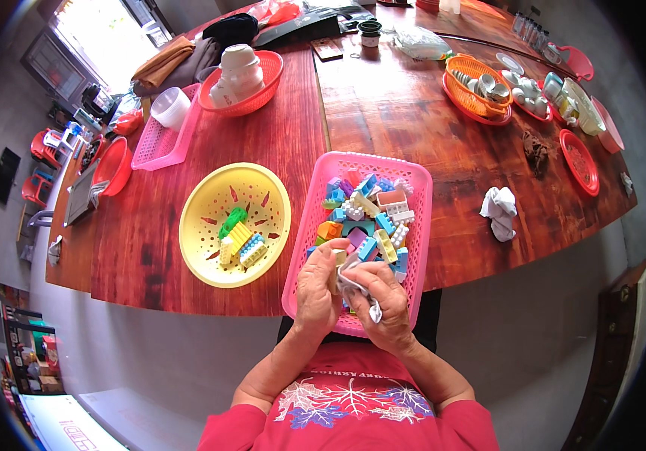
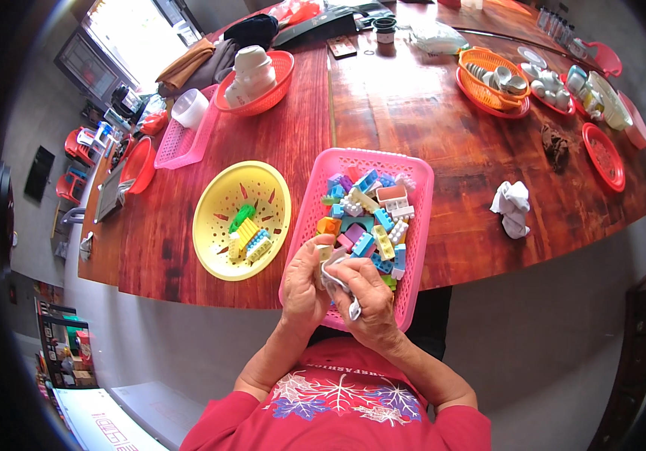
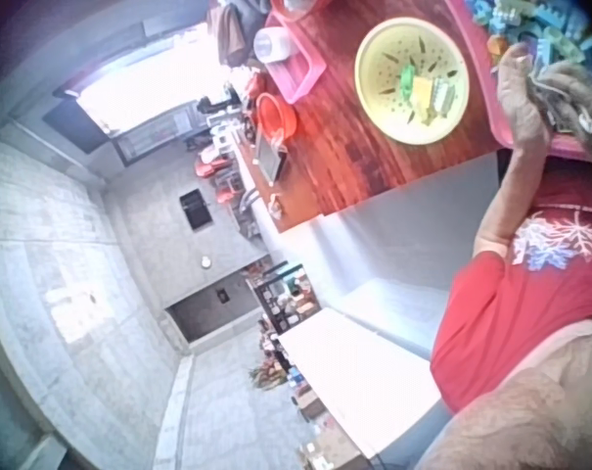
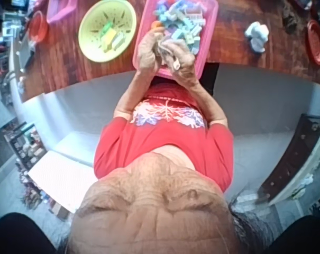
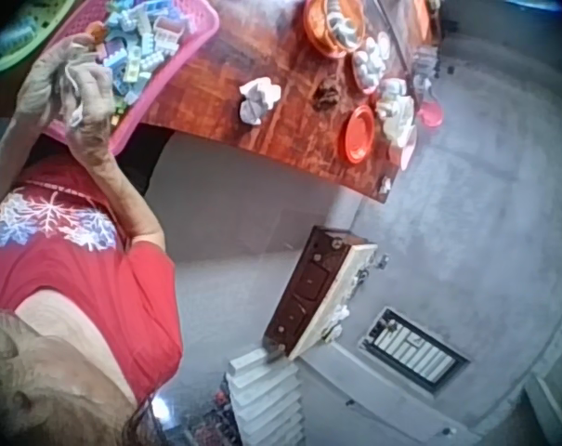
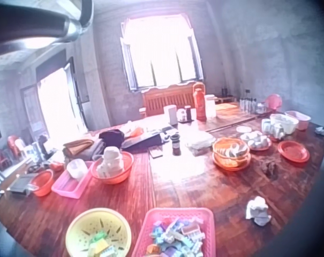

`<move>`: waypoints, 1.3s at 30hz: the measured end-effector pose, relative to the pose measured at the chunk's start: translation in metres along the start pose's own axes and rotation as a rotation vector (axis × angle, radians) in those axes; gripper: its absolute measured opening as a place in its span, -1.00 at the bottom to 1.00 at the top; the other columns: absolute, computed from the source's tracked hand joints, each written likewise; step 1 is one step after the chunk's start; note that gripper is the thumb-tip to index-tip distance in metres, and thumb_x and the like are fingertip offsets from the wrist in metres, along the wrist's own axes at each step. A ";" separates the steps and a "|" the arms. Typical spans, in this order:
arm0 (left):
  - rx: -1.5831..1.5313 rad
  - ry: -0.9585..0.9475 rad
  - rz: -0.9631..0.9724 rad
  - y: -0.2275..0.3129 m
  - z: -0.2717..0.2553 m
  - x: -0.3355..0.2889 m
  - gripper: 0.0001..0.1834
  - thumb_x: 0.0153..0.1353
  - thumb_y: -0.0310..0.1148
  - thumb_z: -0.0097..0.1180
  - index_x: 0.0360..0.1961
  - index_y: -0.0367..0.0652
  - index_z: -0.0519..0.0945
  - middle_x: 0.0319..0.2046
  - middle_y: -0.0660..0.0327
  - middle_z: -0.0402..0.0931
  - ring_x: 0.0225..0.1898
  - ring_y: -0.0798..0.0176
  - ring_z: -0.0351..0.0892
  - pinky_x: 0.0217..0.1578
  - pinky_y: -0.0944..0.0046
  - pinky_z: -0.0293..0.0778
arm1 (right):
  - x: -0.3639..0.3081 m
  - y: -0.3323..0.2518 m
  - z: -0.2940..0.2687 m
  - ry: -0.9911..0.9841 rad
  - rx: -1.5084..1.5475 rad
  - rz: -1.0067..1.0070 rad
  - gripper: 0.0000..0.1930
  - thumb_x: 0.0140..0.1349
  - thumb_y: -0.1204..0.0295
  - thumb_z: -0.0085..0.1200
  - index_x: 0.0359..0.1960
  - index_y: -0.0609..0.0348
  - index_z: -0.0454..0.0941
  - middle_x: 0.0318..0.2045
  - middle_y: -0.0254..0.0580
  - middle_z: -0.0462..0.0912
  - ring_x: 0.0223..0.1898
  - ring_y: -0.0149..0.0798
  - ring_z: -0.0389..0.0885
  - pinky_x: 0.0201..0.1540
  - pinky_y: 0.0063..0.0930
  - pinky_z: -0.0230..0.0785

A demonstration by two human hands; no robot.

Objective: The person wipes a yellow plastic colander with a white cloth, then wipes individual colorful plastic building blocks one by one and places them into the colander. The person briefly turns a standing fan on and off before resuming wiping the blocks.

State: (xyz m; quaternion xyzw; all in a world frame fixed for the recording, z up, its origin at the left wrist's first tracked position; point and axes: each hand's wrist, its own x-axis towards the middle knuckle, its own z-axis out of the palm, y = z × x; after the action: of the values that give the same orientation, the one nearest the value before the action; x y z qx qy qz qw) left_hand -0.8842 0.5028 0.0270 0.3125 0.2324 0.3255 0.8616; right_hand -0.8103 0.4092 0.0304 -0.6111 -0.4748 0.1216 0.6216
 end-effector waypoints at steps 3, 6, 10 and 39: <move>0.054 -0.003 0.005 -0.001 0.003 -0.004 -0.70 0.42 -0.26 -0.20 0.00 -0.25 0.39 -0.33 0.28 0.48 -0.36 0.50 0.48 -0.30 0.45 0.44 | 0.002 0.004 0.004 0.043 -0.134 -0.144 -0.64 -0.04 0.75 0.15 -0.13 0.29 0.53 -0.22 -0.08 0.51 -0.21 -0.14 0.56 -0.20 -0.40 0.46; 0.074 0.016 0.082 -0.001 -0.004 -0.006 -0.70 0.42 -0.25 -0.18 -0.01 -0.24 0.40 -0.32 0.29 0.48 -0.39 0.56 0.45 -0.37 0.52 0.41 | -0.001 0.006 0.004 -0.027 -0.218 -0.147 -0.60 -0.09 0.75 0.18 -0.12 0.29 0.53 -0.19 -0.06 0.49 -0.18 -0.09 0.54 -0.19 -0.37 0.45; 0.239 -0.067 0.178 0.000 0.000 -0.008 -0.74 0.41 -0.26 -0.13 -0.04 -0.21 0.41 -0.31 0.34 0.46 -0.41 0.64 0.39 -0.40 0.61 0.34 | -0.010 0.012 0.008 0.029 -0.259 -0.234 -0.56 -0.11 0.73 0.20 -0.09 0.30 0.52 -0.17 -0.04 0.47 -0.15 -0.05 0.52 -0.17 -0.33 0.44; 0.146 0.042 0.156 -0.002 0.000 -0.008 -0.71 0.42 -0.20 -0.18 -0.04 -0.20 0.38 -0.33 0.28 0.42 -0.35 0.48 0.41 -0.28 0.45 0.39 | -0.013 0.010 0.016 0.029 -0.286 -0.200 -0.68 -0.13 0.70 0.24 -0.25 0.25 0.54 -0.31 -0.12 0.49 -0.31 -0.12 0.51 -0.28 -0.37 0.42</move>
State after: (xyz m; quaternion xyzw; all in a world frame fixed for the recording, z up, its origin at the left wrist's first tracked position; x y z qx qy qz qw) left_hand -0.8892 0.4959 0.0274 0.3846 0.2486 0.3802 0.8036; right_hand -0.8243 0.4119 0.0129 -0.6448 -0.5366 -0.0183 0.5440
